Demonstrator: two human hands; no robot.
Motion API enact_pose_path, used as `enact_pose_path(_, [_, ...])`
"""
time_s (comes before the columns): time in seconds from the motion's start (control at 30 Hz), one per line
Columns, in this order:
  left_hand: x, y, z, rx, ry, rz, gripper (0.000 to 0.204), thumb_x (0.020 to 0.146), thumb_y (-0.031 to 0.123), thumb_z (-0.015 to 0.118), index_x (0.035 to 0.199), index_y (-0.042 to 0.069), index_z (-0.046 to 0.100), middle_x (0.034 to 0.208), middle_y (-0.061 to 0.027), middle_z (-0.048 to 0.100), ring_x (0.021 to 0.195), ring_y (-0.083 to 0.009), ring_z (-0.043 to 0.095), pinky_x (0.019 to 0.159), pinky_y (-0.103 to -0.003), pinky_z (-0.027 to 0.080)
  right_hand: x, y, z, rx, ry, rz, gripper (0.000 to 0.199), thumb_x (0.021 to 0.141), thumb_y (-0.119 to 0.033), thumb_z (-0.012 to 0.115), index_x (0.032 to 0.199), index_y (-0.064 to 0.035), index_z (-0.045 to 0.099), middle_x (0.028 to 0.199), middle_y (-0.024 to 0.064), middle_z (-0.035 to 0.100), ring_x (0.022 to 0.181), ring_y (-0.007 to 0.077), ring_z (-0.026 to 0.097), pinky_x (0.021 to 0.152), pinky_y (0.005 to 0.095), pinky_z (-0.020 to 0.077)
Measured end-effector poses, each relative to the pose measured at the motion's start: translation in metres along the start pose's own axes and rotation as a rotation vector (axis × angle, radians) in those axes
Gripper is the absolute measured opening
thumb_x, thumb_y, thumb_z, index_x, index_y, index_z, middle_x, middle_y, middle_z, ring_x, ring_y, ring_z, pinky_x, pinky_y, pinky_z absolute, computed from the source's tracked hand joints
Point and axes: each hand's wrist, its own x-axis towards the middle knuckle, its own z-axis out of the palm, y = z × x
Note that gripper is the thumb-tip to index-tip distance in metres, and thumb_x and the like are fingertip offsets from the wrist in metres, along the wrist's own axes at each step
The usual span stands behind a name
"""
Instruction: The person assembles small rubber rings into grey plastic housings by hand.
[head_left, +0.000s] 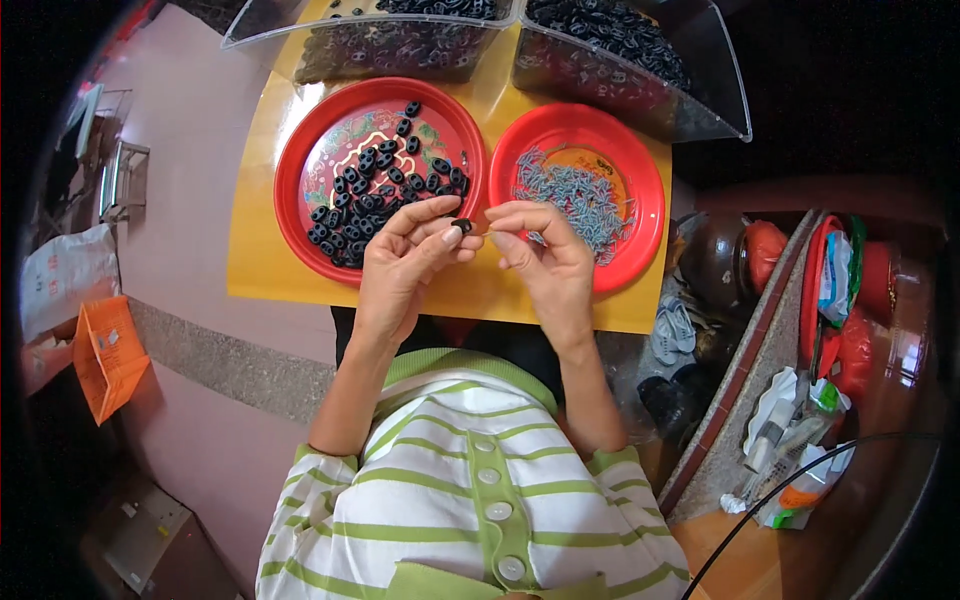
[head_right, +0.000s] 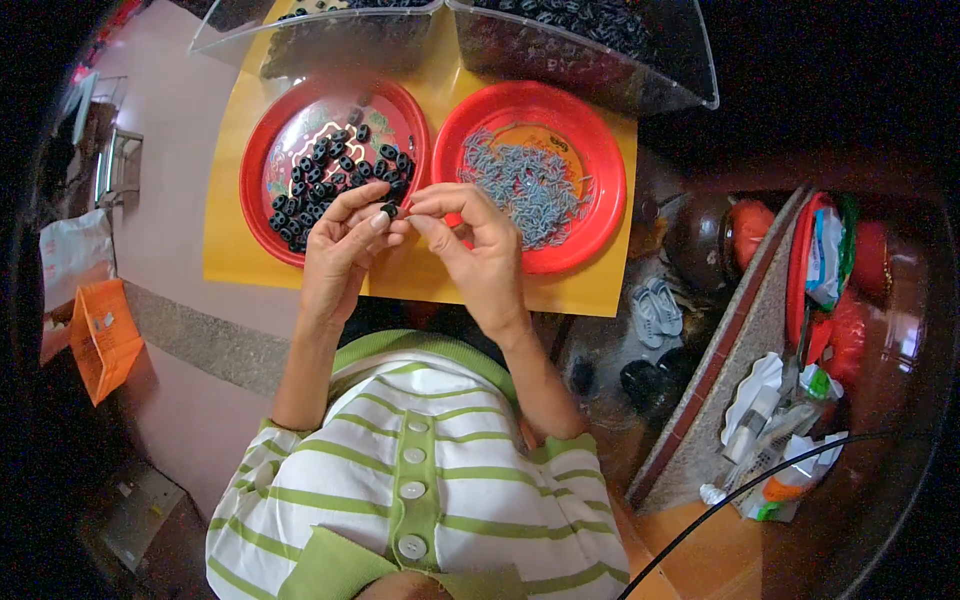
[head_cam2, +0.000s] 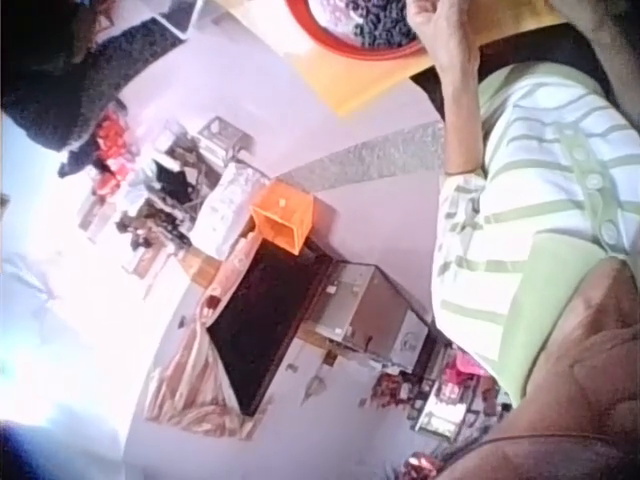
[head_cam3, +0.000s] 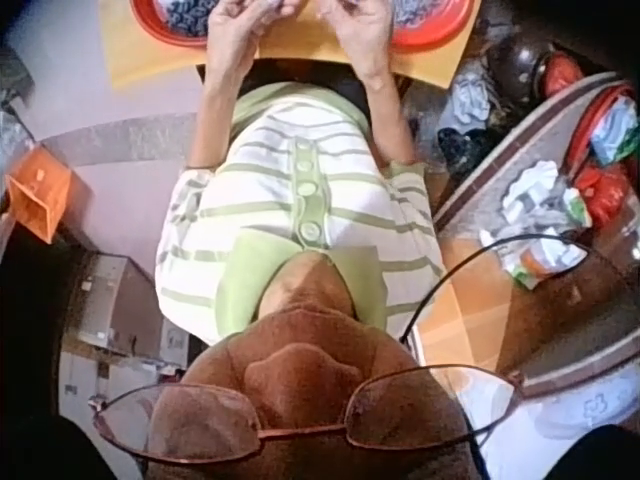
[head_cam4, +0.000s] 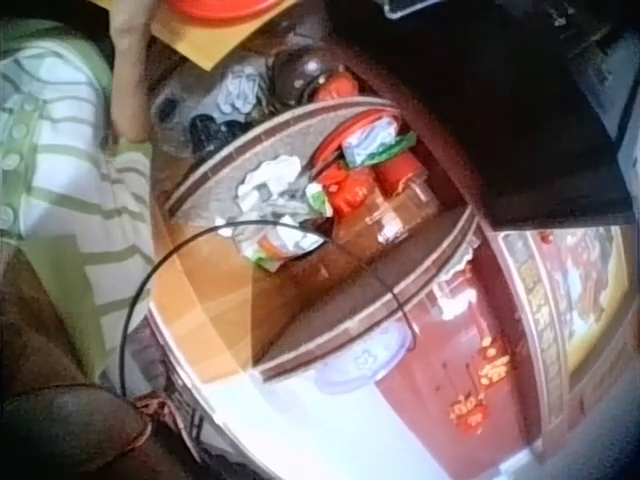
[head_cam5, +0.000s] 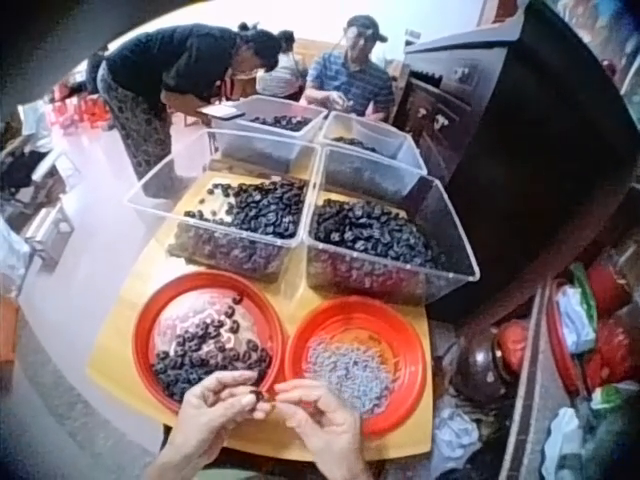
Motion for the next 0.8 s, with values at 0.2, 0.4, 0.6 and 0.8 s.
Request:
enact_pose_path(0.2, [-0.001,-0.008,-0.005,0.029,0.048,0.001,0.024,0.088,0.004,0.060,0.110,-0.005,0.057,0.096,-0.0128,0.066,0.085,-0.0160,0.066,0.077,-0.024,0.054,-0.004,0.001,0.009,-0.393,0.032,-0.304,0.009,0.082,-0.004,0.064,0.091,-0.0064,0.065,0.098,0.0051,0.067,0.084,0.0160,0.057,0.075,0.0277,0.0473])
enact_pose_path(0.4, [-0.003,-0.011,-0.004,0.056,0.017,0.001,0.018,0.088,0.006,0.060,0.103,-0.004,0.061,0.092,-0.0103,0.066,0.081,-0.0135,0.065,0.072,-0.024,0.054,-0.006,0.001,0.010,-0.322,-0.027,-0.236,0.010,0.083,-0.001,0.063,0.092,-0.0036,0.063,0.102,0.0080,0.066,0.090,0.0113,0.057,0.076,0.0239,0.0467])
enact_pose_path(0.6, [-0.006,-0.004,-0.009,0.019,-0.036,-0.046,0.016,0.089,0.007,0.059,0.101,-0.002,0.061,0.090,-0.0102,0.066,0.079,-0.0138,0.065,0.070,-0.025,0.052,-0.002,0.012,0.011,-0.135,0.106,-0.165,0.007,0.085,-0.007,0.063,0.091,-0.0053,0.063,0.092,0.0038,0.065,0.082,0.0109,0.059,0.068,0.0239,0.0472])
enact_pose_path(0.8, [-0.009,0.001,-0.002,-0.069,-0.046,-0.061,0.015,0.089,0.007,0.058,0.101,-0.002,0.060,0.090,-0.0120,0.066,0.078,-0.0157,0.066,0.070,-0.026,0.053,-0.004,0.008,0.018,0.073,0.047,-0.035,0.008,0.088,-0.005,0.060,0.095,-0.0009,0.060,0.091,0.0040,0.063,0.081,0.0079,0.059,0.072,0.0219,0.0480])
